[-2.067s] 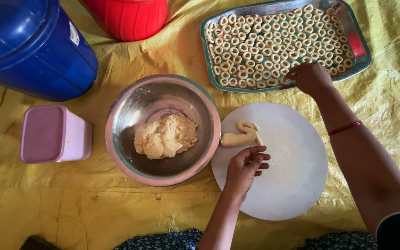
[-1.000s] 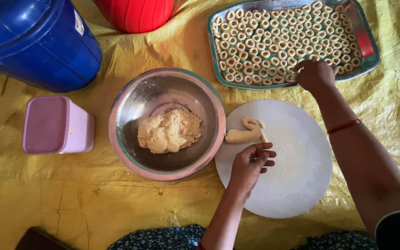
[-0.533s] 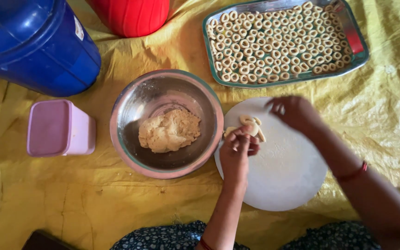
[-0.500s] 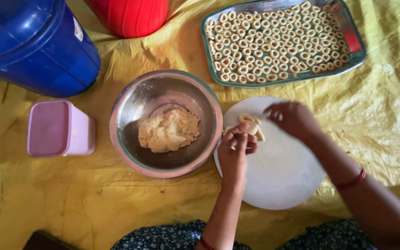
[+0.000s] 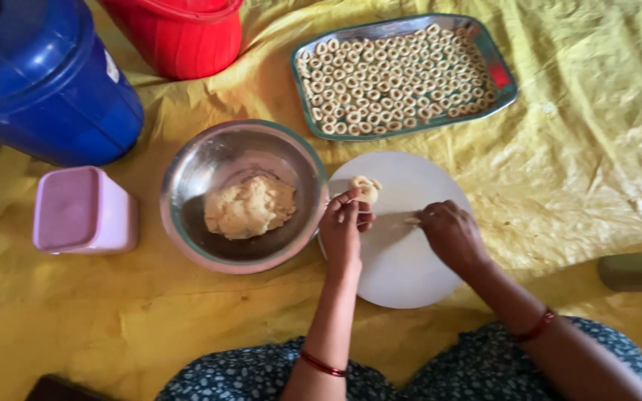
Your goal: The person rolls small pieces of dough into thin ropes on a white board, then joins the ends to form rings and places them on a metal tray. The person repeats this process with multiple pieces of dough from a metal bowl.
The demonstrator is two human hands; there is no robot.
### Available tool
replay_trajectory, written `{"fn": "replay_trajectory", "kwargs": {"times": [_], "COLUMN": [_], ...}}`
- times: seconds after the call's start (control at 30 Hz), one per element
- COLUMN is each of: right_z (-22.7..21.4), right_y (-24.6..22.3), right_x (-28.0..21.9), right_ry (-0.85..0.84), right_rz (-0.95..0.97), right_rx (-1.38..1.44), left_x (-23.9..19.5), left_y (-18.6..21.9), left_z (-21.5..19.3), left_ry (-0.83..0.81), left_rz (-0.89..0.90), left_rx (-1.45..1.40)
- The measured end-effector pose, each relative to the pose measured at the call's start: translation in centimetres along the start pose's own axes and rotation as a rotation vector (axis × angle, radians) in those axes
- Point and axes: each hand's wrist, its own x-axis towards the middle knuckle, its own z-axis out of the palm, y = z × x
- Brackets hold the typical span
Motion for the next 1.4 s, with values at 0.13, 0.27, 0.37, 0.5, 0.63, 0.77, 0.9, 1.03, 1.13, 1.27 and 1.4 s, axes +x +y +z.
{"fn": "replay_trajectory", "kwargs": {"times": [0.13, 0.27, 0.37, 0.5, 0.63, 0.77, 0.9, 1.03, 1.13, 1.27, 1.4], "right_z": [1.9, 2.3, 1.1, 0.0, 0.4, 1.4, 0.9, 0.6, 1.5, 2.4, 1.6], "right_y": [-1.0, -2.9, -2.8, -5.2, -6.1, -4.3, -5.1, -7.1, -5.7, -4.3, -6.3], "right_x": [-2.3, -2.0, 0.6, -0.1, -1.3, 0.9, 0.3, -1.8, -0.3, 0.5, -1.0], "right_ry": [-0.083, -0.275, -0.138, -0.331, -0.481, -0.138, -0.319, -0.663, -0.420, -0.182, -0.532], "right_rz": [0.025, 0.059, -0.014, 0.068, 0.147, -0.010, 0.060, 0.171, 0.099, 0.030, 0.158], "right_rx": [-0.057, 0.025, 0.020, -0.029, -0.013, -0.003, 0.035, -0.051, -0.008, 0.036, -0.044], "left_x": [0.1, -0.2, -0.2, -0.5, -0.4, -0.3, -0.6, -0.8, -0.6, -0.7, -0.7], "left_y": [-0.6, -0.6, -0.8, -0.9, -0.8, -1.3, -1.3, -0.9, -1.0, -1.1, -0.6], "left_z": [-0.3, -0.7, -0.4, -0.6, -0.6, -0.7, -0.8, -0.8, -0.6, -0.5, -0.6], "left_ry": [-0.032, -0.040, -0.052, -0.059, -0.029, -0.052, -0.050, -0.036, -0.049, -0.049, -0.052], "left_rz": [-0.008, -0.008, -0.016, -0.038, -0.079, -0.080, -0.079, -0.093, -0.087, -0.103, -0.110], "left_rx": [0.048, 0.126, 0.174, 0.209, 0.269, 0.253, 0.259, 0.280, 0.263, 0.266, 0.253]}}
